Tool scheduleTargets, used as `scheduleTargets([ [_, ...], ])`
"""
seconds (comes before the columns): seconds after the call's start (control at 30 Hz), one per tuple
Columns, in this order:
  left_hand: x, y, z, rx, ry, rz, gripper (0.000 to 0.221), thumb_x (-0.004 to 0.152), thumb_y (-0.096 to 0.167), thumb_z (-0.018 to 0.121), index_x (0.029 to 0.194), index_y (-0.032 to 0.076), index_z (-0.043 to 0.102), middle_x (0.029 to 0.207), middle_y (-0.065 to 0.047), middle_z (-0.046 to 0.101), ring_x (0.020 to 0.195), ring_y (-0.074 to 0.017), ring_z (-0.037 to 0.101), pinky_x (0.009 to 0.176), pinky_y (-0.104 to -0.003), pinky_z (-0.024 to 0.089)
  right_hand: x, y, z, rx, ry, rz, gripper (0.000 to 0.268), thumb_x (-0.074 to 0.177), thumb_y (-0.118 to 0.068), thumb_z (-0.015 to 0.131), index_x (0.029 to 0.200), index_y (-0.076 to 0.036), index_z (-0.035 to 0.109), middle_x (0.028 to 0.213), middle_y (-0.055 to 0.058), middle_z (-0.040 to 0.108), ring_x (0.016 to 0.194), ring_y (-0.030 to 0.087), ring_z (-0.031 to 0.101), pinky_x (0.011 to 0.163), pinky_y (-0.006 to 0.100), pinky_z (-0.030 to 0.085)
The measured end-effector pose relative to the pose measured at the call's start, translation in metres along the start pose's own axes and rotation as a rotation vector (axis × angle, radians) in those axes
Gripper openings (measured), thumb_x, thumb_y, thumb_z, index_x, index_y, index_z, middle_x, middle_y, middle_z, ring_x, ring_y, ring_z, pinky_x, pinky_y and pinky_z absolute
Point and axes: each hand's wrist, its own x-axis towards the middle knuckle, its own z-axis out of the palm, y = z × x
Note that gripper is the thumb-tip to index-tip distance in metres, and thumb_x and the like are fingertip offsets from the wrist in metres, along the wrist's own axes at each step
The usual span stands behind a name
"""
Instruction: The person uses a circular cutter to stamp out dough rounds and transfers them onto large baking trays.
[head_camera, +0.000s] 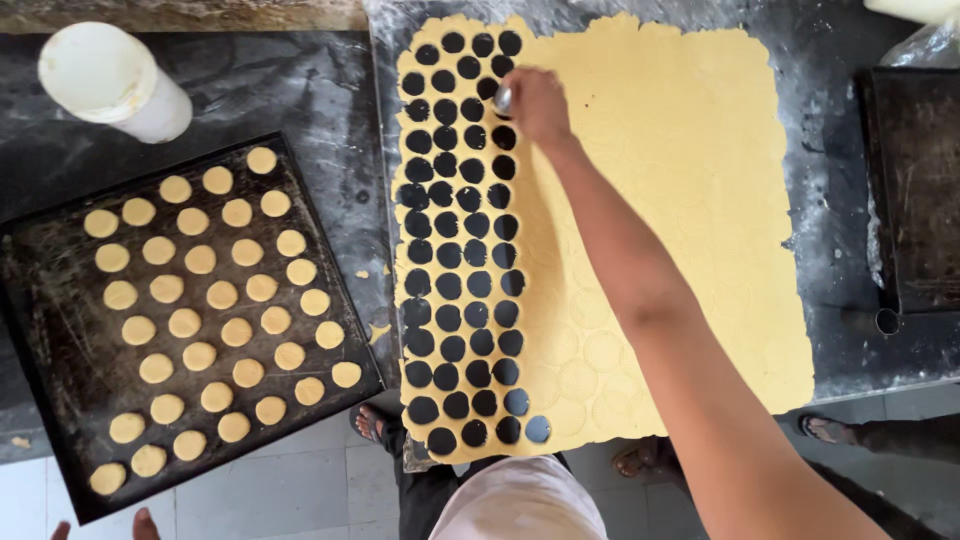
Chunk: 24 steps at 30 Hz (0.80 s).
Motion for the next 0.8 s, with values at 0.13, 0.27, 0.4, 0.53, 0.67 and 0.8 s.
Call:
scheduleTargets([
  [0.13,-0.018,-0.016,0.003,-0.078,0.044,-0.088,0.088,0.099,0.022,0.080,0.163,-0.005,0.025,0.148,-0.025,0.054,0.137,-0.0387,0.052,0.122,-0.049,0.039,0.019,-0.030,0.021,0.133,-0.074,0.296,0.050,0.103,-0.035,0.060,0.067,-0.001,0.056,0.063,0.016,0.054,0.059,0.034,0.054,0.066,0.050,0.046],
  [0.27,-0.043,-0.037,-0.011,-0.148,0.091,-0.122,0.076,0.104,0.025,0.078,0.160,-0.005,0.036,0.145,-0.023,0.057,0.136,-0.0378,0.052,0.121,-0.050,0.040,-0.057,-0.178,0.086,0.567,-0.543,0.361,0.067,0.109,-0.057,0.059,0.070,-0.006,0.041,0.064,0.003,0.033,0.060,0.021,0.033,0.062,0.045,0.037],
  [0.4,0.011,-0.027,-0.022,-0.261,0.129,-0.034,0.070,0.094,0.018,0.080,0.154,0.003,0.047,0.147,-0.018,0.058,0.134,-0.0397,0.055,0.113,-0.048,0.042,-0.161,-0.377,0.159,0.881,-0.851,0.312,0.048,0.096,-0.060,0.060,0.105,-0.015,0.073,0.075,-0.012,0.056,0.066,0.004,0.052,0.058,0.033,0.046],
  [0.53,0.063,-0.013,-0.031,-0.271,0.095,-0.013,0.069,0.085,0.015,0.082,0.148,0.009,0.053,0.148,-0.016,0.055,0.132,-0.0407,0.055,0.109,-0.052,0.043,-0.232,-0.520,0.223,0.956,-0.726,-0.286,0.043,0.109,-0.043,0.049,0.104,-0.004,0.068,0.077,0.003,0.058,0.065,0.014,0.055,0.058,0.031,0.045],
  [0.67,0.096,-0.010,-0.041,-0.479,-0.071,-0.023,0.067,0.085,0.017,0.079,0.147,0.007,0.054,0.147,-0.018,0.054,0.130,-0.0424,0.056,0.108,-0.049,0.047,-0.250,-0.565,0.254,0.582,-0.733,-0.411,0.036,0.112,-0.029,0.044,0.091,-0.006,0.062,0.075,0.004,0.056,0.061,0.016,0.053,0.057,0.031,0.047],
  [0.8,0.115,-0.016,-0.029,-0.331,-0.327,-0.072,0.062,0.086,0.024,0.080,0.143,0.011,0.060,0.136,-0.021,0.058,0.115,-0.0433,0.060,0.096,-0.048,0.050,-0.227,-0.504,0.210,0.742,-0.399,-0.226,0.036,0.114,-0.028,0.047,0.090,-0.003,0.057,0.082,0.007,0.049,0.070,0.019,0.048,0.065,0.033,0.044],
])
